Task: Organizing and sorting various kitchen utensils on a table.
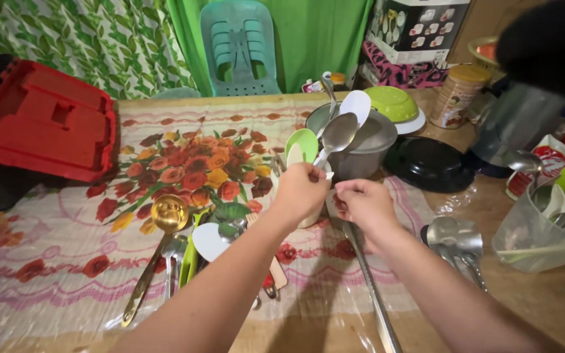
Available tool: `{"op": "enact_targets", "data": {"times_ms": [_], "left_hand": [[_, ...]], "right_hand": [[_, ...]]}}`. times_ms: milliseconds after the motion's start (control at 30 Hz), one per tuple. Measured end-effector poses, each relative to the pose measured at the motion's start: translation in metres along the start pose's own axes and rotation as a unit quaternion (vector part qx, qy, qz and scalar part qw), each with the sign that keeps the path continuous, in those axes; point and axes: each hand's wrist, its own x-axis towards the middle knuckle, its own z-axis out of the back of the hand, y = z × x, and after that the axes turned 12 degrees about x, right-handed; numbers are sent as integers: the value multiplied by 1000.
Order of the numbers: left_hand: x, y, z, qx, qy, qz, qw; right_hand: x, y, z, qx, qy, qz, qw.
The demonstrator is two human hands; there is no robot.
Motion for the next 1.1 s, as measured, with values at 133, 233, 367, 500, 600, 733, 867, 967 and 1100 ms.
{"op": "enact_targets", "data": {"times_ms": [133,233,367,500,600,733,867,967,1100], "left_hand": [[46,-3,-8,-7,-16,-47,999],[86,-8,-6,49,-58,-93,993],[124,-20,16,127,-82,-118,981],[161,-22,27,241,54,-34,968],[204,12,-10,334,129,-47,933],[210,25,-24,311,193,-75,928],[213,33,-38,303,256,-53,917],[213,36,-43,266,263,-47,926],[204,29,-32,272,226,-49,934]], "right_hand": [[18,15,8,-29,-15,0,999],[33,28,7,-46,-33,-9,998],[55,37,0,-63,-39,-10,997],[94,23,0,-101,-35,-16,994],[104,18,-8,-158,-52,-46,985],[103,15,-20,-175,-86,-95,976],[101,10,-24,-204,-78,-95,971],[99,10,-25,-204,-68,-89,973],[97,9,-23,-200,-68,-88,973]]}}
